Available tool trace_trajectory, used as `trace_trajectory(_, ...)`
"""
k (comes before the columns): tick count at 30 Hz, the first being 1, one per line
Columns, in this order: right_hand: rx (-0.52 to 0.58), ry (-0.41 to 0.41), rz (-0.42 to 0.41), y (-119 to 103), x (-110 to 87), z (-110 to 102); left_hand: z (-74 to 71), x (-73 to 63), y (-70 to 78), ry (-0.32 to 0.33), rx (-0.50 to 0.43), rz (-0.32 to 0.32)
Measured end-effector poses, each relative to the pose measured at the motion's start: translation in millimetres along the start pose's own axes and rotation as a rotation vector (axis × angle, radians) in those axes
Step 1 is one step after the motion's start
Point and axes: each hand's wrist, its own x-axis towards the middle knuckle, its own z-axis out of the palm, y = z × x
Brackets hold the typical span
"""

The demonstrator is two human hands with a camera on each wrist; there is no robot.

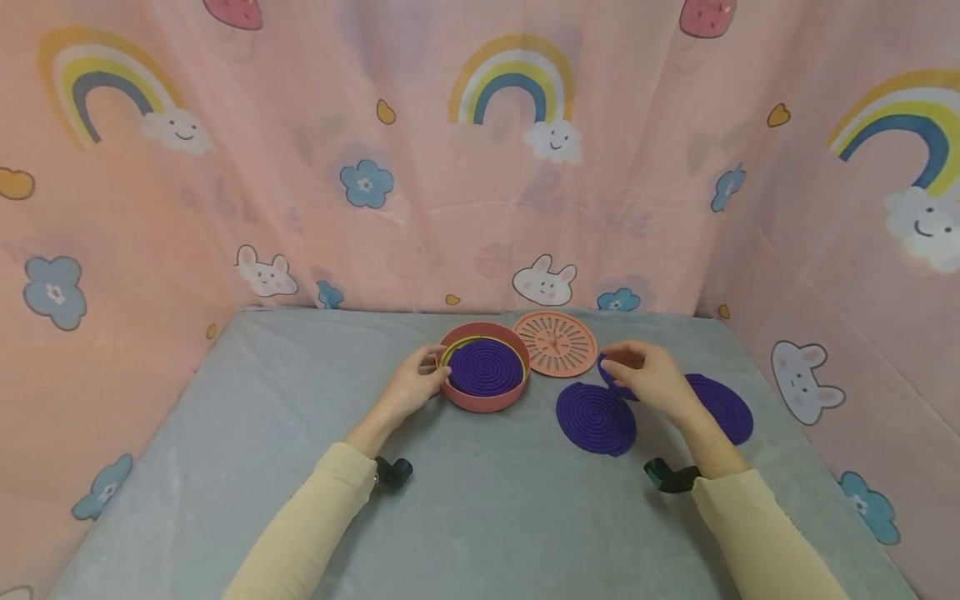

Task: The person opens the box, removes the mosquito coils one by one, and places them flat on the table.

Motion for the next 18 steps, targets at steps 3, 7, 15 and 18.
trace_trajectory(3, -0.025, 0.001, -0.019, -8.7, 3.2, 7.3, -1.0, -0.3, 0.4, 0.004, -0.002, -0.001)
trace_trajectory(7, -0.040, -0.009, -0.024, -16.1, 7.7, 18.5, -0.4, -0.5, -0.5, 0.005, -0.008, 0.001)
trace_trajectory(15, 0.023, -0.008, -0.041, -24.9, 23.4, 51.1, -0.3, 1.2, -0.8, -0.003, -0.013, -0.002)
trace_trajectory(18, 0.064, -0.019, -0.051, -26.5, 30.5, 64.9, 0.0, 1.7, -1.5, -0.004, -0.015, 0.005)
